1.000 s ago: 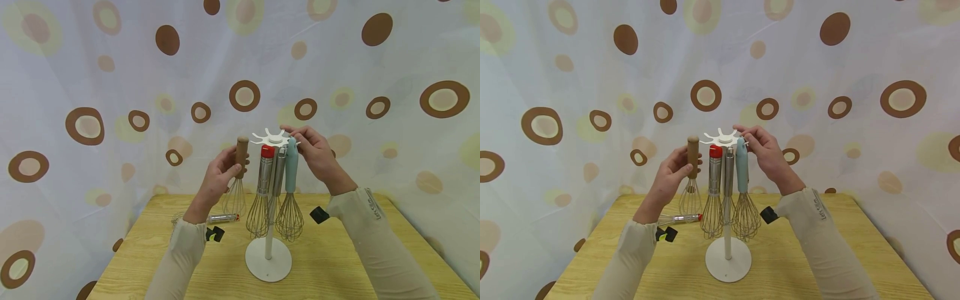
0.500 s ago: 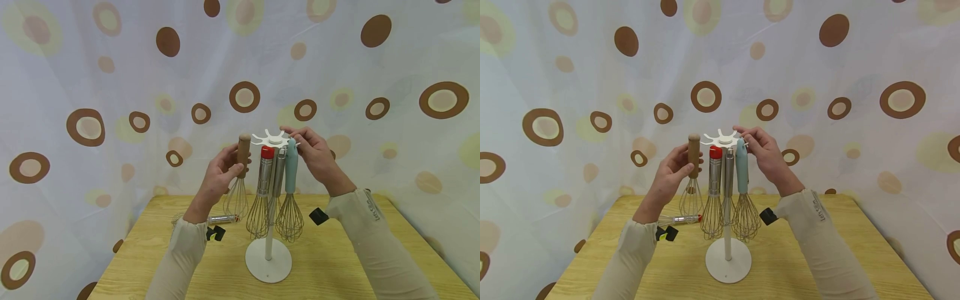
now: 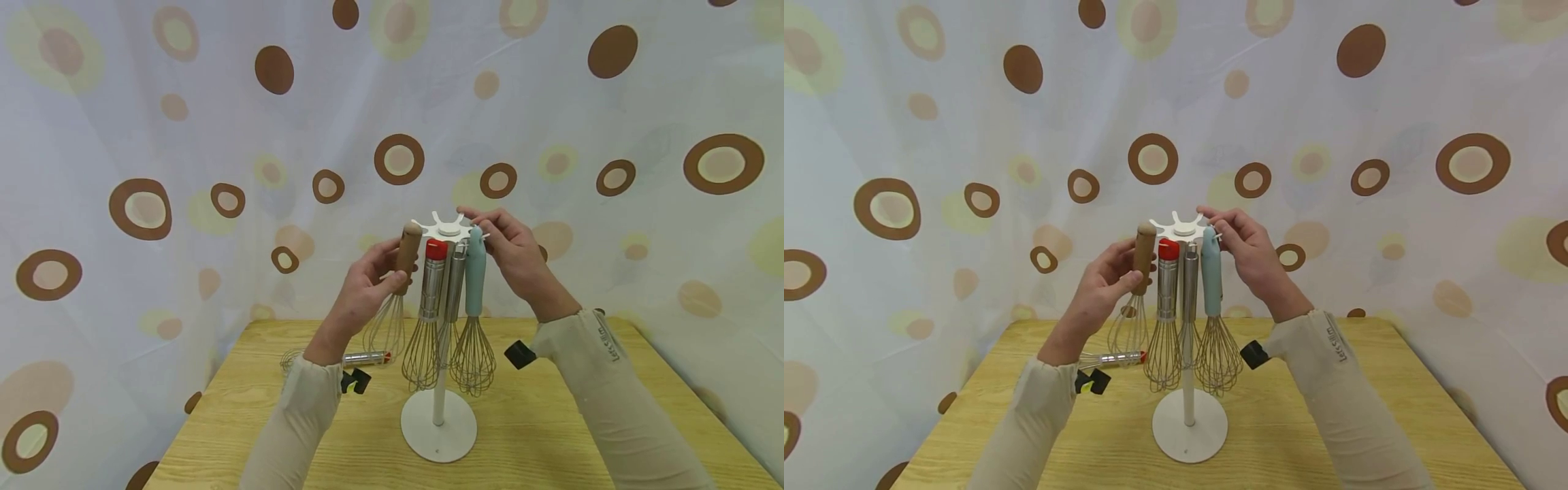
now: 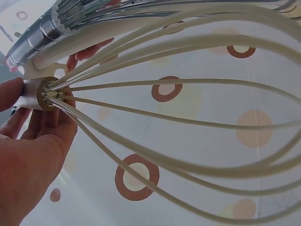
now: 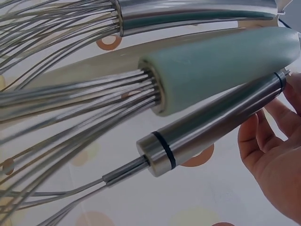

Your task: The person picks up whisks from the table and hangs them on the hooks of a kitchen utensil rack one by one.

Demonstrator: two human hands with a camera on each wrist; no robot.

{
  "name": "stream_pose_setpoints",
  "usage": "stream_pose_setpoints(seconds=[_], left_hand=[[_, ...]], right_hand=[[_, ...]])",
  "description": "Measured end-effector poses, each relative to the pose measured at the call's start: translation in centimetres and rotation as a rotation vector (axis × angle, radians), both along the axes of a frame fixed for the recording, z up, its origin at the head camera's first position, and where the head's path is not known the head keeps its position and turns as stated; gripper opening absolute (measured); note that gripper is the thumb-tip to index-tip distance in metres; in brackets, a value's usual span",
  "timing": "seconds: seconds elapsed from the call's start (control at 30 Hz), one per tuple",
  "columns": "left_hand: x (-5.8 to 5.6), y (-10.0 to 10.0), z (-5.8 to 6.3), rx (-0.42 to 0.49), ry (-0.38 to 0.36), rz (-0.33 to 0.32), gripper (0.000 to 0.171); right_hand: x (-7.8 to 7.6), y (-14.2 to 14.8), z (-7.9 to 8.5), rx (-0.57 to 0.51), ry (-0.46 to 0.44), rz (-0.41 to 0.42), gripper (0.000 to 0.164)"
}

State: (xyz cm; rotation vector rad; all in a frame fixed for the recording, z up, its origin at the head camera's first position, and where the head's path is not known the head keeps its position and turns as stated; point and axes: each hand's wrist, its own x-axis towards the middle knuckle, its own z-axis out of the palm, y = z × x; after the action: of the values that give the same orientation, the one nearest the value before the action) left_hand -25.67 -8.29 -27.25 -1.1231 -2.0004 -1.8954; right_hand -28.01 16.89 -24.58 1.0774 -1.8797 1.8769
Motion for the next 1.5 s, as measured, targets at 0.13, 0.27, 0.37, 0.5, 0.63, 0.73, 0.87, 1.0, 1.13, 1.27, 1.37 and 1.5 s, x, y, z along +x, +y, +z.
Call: stream_pose_setpoints(seconds=[0.13, 0.27, 0.37, 0.5, 0.63, 0.73, 0.87, 1.0, 1.13, 1.27, 1.37, 1.5], left_hand=[[0.0, 0.1, -0.1, -0.001, 0.003, -0.012, 0.048], [-0.1, 0.2, -0.2, 0.007, 0.018, -0.027, 0.048], [-0.1, 0.3, -0.3, 0.008, 0.020, -0.037, 0.049], [-0.3, 0.3, -0.5, -0.002, 0.019, -0.041, 0.050], [-0.4, 0.2, -1.0, -0.006, 0.029, -0.040, 0.049], [-0.6, 0.0, -1.4, -0.017, 0.032, -0.034, 0.048], [-0.7, -0.6, -2.1, -0.040, 0.019, -0.013, 0.045], [-0.9, -1.2, -3.0, -0.038, 0.010, -0.020, 0.041], [-1.2, -2.1, -3.7, -0.065, -0.013, 0.000, 0.036], [-2.0, -3.3, -5.2, -0.174, -0.053, 0.085, 0.033], [-3.1, -4.4, -7.1, -0.304, -0.093, 0.188, 0.032], [-4.6, -5.6, -10.2, -0.469, -0.144, 0.299, 0.030]], right_hand=[[0.2, -0.1, 0.0, 0.013, -0.003, -0.031, 0.021], [0.3, 0.0, 0.1, 0.028, 0.006, -0.057, 0.022], [0.4, 0.0, 0.1, 0.052, 0.031, -0.106, 0.024], [0.5, 0.0, 0.1, 0.082, 0.067, -0.199, 0.028], [0.8, -0.1, -0.1, 0.054, 0.097, -0.254, 0.030], [1.1, -0.1, -0.2, -0.008, 0.145, -0.269, 0.029], [1.7, -0.2, -0.4, -0.090, 0.230, -0.244, 0.024], [2.2, -0.3, -0.5, -0.124, 0.284, -0.192, 0.018], [2.6, -0.3, -0.4, -0.122, 0.282, -0.182, 0.013], [2.9, -0.4, -0.2, -0.098, 0.252, -0.227, 0.012], [3.1, -0.4, -0.1, -0.082, 0.230, -0.260, 0.011], [3.2, -0.4, 0.1, -0.059, 0.202, -0.293, 0.009]])
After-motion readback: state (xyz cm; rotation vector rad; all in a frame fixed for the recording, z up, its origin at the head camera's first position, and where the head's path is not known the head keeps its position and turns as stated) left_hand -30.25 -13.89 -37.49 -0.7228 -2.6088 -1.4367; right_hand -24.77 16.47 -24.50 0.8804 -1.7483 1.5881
